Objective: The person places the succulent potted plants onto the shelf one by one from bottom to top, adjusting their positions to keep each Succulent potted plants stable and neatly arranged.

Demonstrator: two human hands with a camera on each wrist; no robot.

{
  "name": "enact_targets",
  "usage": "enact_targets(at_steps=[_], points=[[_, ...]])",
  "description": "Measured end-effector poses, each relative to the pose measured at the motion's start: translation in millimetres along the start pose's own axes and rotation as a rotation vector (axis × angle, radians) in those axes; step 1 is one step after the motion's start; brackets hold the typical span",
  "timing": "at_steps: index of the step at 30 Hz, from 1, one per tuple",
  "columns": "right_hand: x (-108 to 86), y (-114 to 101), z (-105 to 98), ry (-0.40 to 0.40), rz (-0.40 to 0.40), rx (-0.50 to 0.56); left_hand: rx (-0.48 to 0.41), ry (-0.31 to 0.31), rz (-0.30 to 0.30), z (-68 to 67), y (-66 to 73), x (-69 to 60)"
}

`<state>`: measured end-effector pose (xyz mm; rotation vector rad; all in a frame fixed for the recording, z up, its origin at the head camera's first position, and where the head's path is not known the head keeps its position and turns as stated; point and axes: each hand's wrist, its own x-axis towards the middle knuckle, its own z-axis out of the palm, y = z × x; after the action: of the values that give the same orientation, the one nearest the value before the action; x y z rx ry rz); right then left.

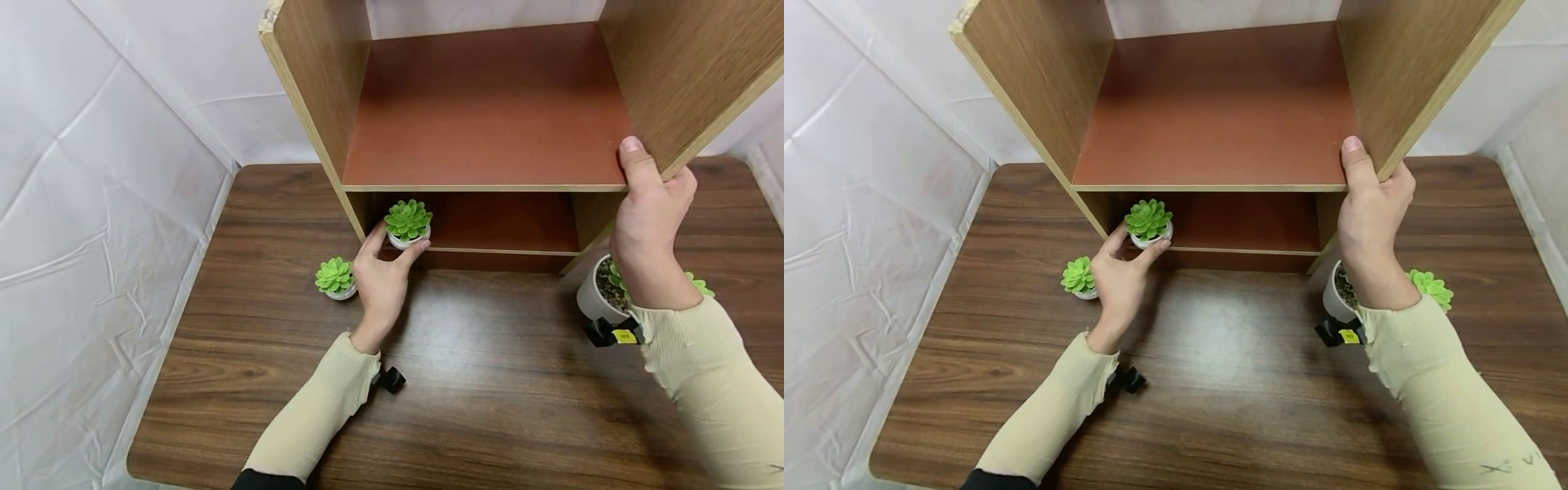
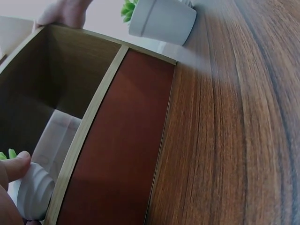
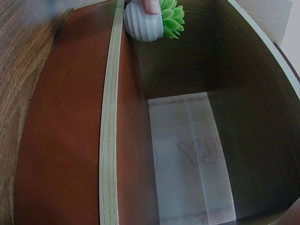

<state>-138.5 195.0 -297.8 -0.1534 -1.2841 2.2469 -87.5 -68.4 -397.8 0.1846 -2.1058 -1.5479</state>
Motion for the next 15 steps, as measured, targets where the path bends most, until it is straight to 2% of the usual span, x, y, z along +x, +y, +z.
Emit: enact_targets(at_steps=[7, 15], points=[[2.7, 1.8, -1.7, 0.015, 0.002, 0.018, 0.042, -0.006, -0.015, 6.1, -0.3, 3.3], [5.6, 4.2, -0.1, 0.014, -0.006, -0.011, 0.060, -0.020, -0.014, 8.7, -1.8, 7.8]])
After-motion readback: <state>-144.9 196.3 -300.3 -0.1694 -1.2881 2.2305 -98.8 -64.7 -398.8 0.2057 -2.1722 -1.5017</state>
